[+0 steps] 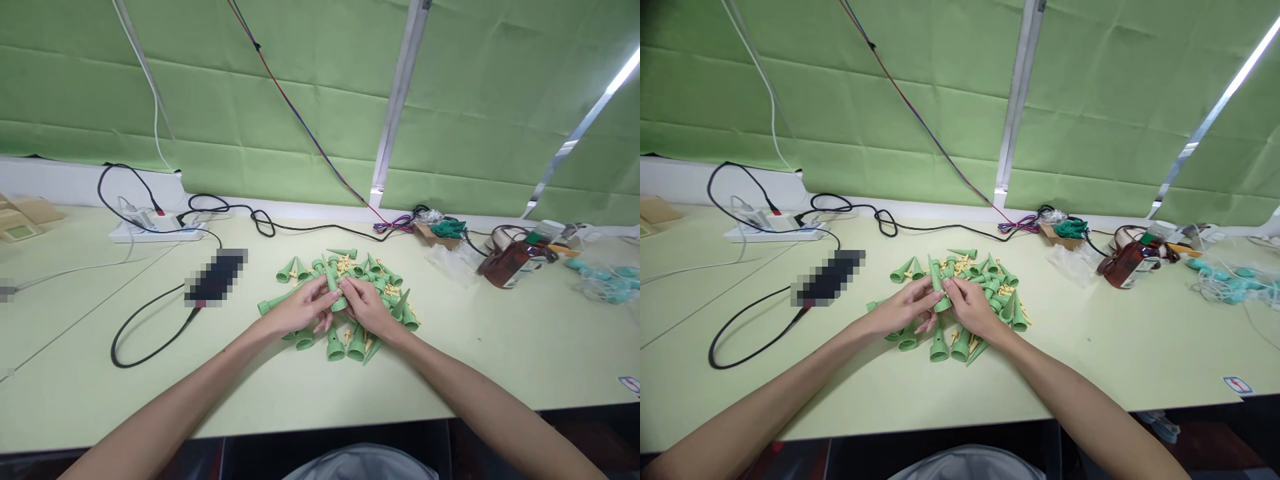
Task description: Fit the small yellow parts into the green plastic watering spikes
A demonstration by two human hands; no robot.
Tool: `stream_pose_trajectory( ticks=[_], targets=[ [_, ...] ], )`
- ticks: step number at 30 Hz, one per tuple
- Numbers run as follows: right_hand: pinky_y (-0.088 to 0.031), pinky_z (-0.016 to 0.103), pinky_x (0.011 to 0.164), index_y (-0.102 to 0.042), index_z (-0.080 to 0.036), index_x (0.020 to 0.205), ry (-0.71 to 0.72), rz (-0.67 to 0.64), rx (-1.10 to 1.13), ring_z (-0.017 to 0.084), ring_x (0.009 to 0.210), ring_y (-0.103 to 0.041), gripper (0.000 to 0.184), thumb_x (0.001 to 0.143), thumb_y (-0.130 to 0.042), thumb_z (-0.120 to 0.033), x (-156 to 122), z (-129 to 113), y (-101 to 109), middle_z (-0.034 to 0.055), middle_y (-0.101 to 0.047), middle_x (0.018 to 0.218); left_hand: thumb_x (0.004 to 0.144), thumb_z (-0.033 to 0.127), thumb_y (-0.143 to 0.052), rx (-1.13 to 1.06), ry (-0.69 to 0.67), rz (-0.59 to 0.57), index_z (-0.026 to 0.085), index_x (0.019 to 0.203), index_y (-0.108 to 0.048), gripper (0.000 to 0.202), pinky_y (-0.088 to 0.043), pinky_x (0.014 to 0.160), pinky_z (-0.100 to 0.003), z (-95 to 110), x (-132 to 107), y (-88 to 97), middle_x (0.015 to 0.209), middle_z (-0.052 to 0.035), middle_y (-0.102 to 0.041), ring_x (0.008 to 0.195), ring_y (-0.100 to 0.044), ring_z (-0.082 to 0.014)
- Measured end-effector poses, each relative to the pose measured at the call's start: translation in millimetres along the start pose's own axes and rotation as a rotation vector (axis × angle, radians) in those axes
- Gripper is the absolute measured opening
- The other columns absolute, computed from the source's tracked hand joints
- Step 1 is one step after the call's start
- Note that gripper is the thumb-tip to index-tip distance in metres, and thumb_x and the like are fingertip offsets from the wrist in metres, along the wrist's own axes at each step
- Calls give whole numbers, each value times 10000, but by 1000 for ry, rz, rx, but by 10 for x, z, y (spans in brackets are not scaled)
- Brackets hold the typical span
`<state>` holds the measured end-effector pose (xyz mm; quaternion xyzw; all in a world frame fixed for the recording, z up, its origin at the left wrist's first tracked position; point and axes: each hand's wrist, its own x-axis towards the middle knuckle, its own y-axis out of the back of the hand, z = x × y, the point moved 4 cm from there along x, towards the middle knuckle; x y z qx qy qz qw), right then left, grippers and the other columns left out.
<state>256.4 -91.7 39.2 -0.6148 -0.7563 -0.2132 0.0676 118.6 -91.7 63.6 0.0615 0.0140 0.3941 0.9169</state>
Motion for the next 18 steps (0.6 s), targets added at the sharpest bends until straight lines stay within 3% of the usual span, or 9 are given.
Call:
stream_pose_trajectory(
  ticks=[8,18],
  targets=[
    [-285,252,454,-374,-217,612,-24,-37,-49,109,426,-345,459,988,-390,-479,8,3,-8,-54,-388,451,936,394,-470,475,-139,148,221,841,-436,200,-327,490,-251,5,-36,33,589,35,-499,506,-463,-142],
    [-269,247,462,-314,-214,576,-2,16,-107,102,434,-333,454,990,-381,-388,32,26,24,-57,-351,450,979,305,-378,821,-290,204,211,794,-375,208,-312,613,-274,10,-40,-30,756,-12,-509,670,-442,-165]
  ],
)
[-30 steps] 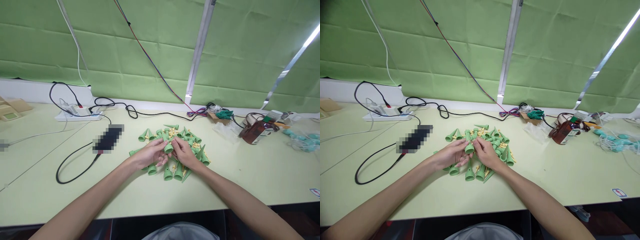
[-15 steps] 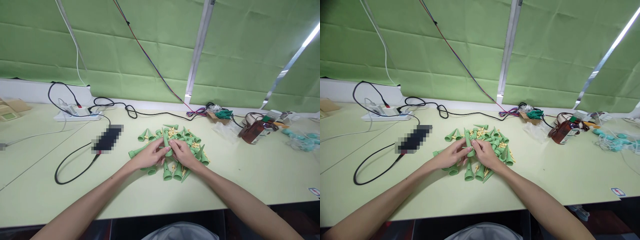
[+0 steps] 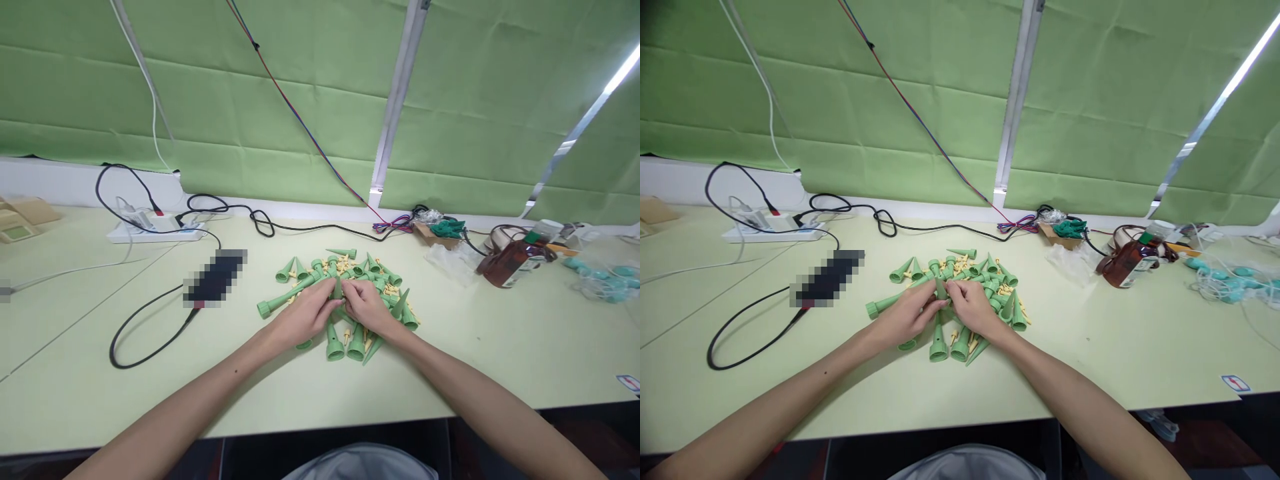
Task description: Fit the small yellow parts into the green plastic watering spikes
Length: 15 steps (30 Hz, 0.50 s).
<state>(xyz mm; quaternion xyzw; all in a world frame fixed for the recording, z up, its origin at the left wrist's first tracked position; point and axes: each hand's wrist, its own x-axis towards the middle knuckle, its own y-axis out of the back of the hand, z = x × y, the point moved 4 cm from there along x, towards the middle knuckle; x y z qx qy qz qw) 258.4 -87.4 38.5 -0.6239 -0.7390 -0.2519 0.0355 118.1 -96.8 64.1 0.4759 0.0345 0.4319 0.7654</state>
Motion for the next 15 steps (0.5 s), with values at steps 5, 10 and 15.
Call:
stream_pose_trajectory(
  ticks=[5,10,15],
  targets=[
    [-286,249,487,-336,-209,586,34,50,-47,105,460,-354,448,991,-382,-393,3,-48,30,-51,-370,474,985,300,-367,15,7,31,196,878,-453,172,-364,631,-280,9,5,10,819,-27,-539,688,-488,-162],
    [-287,252,502,-372,-204,610,77,100,-83,106,482,-357,431,996,-385,-395,-5,-98,62,-47,-389,505,938,356,-489,-202,151,97,214,1107,-473,222,-433,556,-258,15,16,41,1023,-51,-595,593,-559,-112],
    [-288,251,507,-371,-208,636,91,187,-73,107,482,-356,418,1002,-389,-408,-5,-85,125,-53,-379,503,852,452,-609,-553,308,127,219,1010,-467,316,-463,443,-239,-85,36,7,1072,-45,-579,528,-591,-95]
  ],
)
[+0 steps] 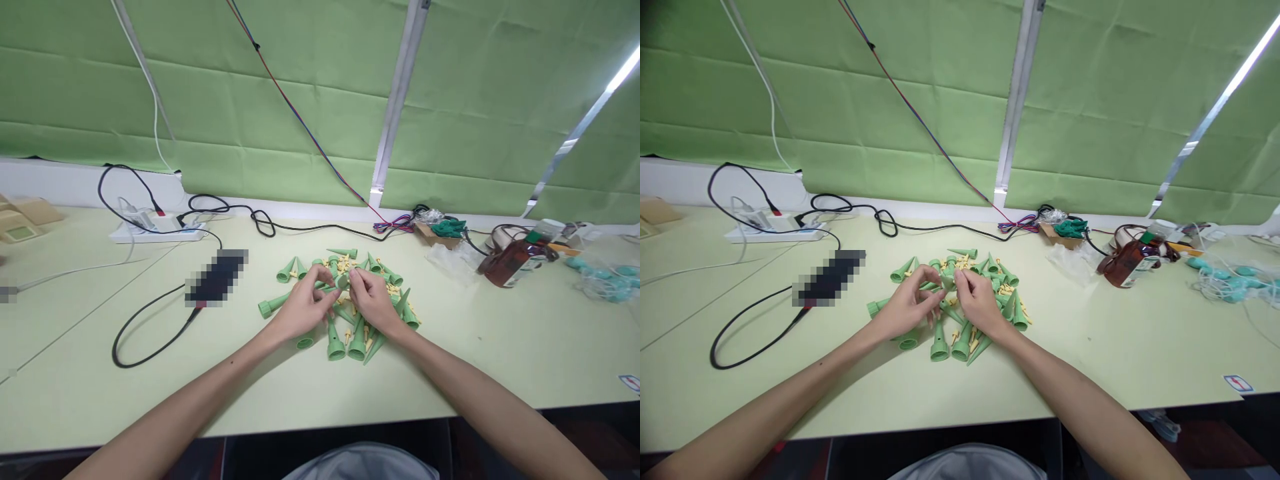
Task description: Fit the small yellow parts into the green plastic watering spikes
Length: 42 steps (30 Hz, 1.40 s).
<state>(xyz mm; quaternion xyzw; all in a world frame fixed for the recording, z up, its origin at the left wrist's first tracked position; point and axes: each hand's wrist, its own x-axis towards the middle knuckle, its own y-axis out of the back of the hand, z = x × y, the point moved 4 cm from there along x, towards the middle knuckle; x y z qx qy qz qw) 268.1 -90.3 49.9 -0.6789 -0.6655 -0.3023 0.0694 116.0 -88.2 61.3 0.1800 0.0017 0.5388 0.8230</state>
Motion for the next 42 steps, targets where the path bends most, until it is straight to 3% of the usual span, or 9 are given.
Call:
stream_pose_trajectory(
  ticks=[5,8,13,23,35,42],
  targets=[
    [-306,251,518,-381,-205,640,27,7,-9,107,492,-371,412,1000,-401,-403,0,-32,16,-46,-404,525,875,583,-515,-313,216,-186,142,735,-555,464,-498,473,-255,-50,16,-77,679,-27,-576,545,-613,-144],
    [-306,252,516,-387,-205,647,46,-22,-18,107,492,-372,400,1000,-402,-391,-11,-59,-4,-44,-408,532,861,608,-526,-458,311,-222,118,709,-608,519,-461,444,-234,-47,-3,-110,659,-51,-599,520,-598,-133],
    [-304,252,505,-377,-210,643,47,-49,1,109,476,-366,401,1002,-395,-388,-29,-44,-34,-46,-395,512,832,584,-597,-510,371,-227,110,713,-649,491,-433,429,-198,-77,-18,-124,645,-51,-609,497,-566,-100],
    [-310,253,474,-383,-214,622,-8,-50,127,108,439,-357,436,1003,-384,-425,-74,-46,-64,-51,-389,476,814,532,-649,-458,220,-224,129,683,-607,426,-436,456,-201,-64,-7,-96,596,-8,-574,477,-520,-83],
    [-280,248,416,-366,-218,591,-152,-17,281,96,399,-318,462,976,-432,-465,-89,-3,-109,-70,-328,444,848,480,-615,-118,62,-157,167,712,-554,347,-424,507,-235,-5,-17,-37,569,12,-617,454,-528,-111],
    [-254,247,374,-355,-224,575,-232,-13,368,89,370,-284,463,945,-464,-480,-101,-36,-126,-73,-310,435,842,470,-616,-42,12,-140,180,721,-568,318,-427,488,-245,32,-13,-20,566,12,-596,463,-532,-128]
  ],
)
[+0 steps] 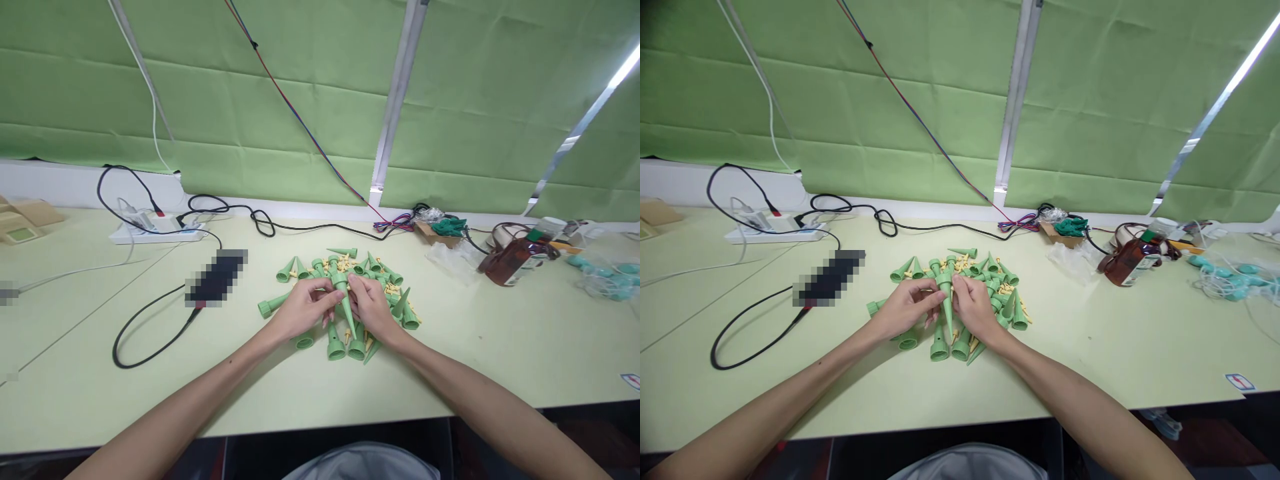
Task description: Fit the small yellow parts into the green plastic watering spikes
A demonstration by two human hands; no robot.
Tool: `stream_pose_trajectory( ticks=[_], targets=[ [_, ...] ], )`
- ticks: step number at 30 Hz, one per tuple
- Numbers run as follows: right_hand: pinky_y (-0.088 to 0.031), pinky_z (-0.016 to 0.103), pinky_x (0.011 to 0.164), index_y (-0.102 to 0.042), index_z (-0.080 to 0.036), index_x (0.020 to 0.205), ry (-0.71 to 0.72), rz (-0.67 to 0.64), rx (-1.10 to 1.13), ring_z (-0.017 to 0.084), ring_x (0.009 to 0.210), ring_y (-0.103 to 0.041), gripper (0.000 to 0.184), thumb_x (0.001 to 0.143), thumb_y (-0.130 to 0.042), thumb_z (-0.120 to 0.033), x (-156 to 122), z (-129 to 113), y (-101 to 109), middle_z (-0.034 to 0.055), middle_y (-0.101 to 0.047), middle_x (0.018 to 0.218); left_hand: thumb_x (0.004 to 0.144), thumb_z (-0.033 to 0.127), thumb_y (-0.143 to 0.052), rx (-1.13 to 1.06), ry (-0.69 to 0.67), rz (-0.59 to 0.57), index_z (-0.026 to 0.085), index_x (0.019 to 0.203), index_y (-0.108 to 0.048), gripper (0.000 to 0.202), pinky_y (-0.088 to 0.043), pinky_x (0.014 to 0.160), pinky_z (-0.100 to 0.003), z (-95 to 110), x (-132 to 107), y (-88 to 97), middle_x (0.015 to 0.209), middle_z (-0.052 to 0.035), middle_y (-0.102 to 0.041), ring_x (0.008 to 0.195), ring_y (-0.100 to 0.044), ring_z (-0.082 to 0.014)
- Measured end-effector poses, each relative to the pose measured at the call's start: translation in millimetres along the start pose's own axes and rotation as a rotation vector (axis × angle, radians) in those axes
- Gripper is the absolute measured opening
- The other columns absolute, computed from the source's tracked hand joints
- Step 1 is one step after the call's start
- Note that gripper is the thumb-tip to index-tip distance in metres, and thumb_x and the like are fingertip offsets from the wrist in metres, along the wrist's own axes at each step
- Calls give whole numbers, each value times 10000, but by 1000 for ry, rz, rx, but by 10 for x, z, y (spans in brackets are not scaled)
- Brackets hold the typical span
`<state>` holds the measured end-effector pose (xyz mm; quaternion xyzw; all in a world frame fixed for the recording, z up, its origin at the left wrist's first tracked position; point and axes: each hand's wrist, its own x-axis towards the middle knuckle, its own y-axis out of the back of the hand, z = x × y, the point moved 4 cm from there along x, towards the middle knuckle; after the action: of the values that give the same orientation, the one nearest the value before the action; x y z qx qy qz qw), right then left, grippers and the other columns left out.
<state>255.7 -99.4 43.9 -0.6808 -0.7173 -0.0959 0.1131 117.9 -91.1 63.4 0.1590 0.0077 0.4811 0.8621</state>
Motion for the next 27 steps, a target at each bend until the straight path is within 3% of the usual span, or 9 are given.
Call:
stream_pose_trajectory(
  ticks=[15,21,27],
  targets=[
    [-178,234,332,-322,-227,549,-155,36,145,77,335,-220,484,915,-493,-495,-25,23,-37,-80,-261,414,867,393,-599,203,-145,91,178,702,-533,280,-428,542,-250,94,-18,7,626,17,-537,530,-547,-133],
    [-174,226,323,-321,-224,527,-187,40,186,73,321,-211,487,907,-500,-470,-16,14,-53,-78,-276,391,878,382,-587,379,-247,142,177,684,-537,287,-377,595,-235,126,-24,34,713,-7,-532,664,-494,-144],
    [-189,211,313,-306,-225,500,-217,33,174,63,297,-215,515,899,-499,-487,-5,0,-55,-86,-268,365,903,364,-552,491,-332,150,178,626,-468,344,-340,611,-238,165,-34,45,689,3,-479,655,-439,-138]
  ],
)
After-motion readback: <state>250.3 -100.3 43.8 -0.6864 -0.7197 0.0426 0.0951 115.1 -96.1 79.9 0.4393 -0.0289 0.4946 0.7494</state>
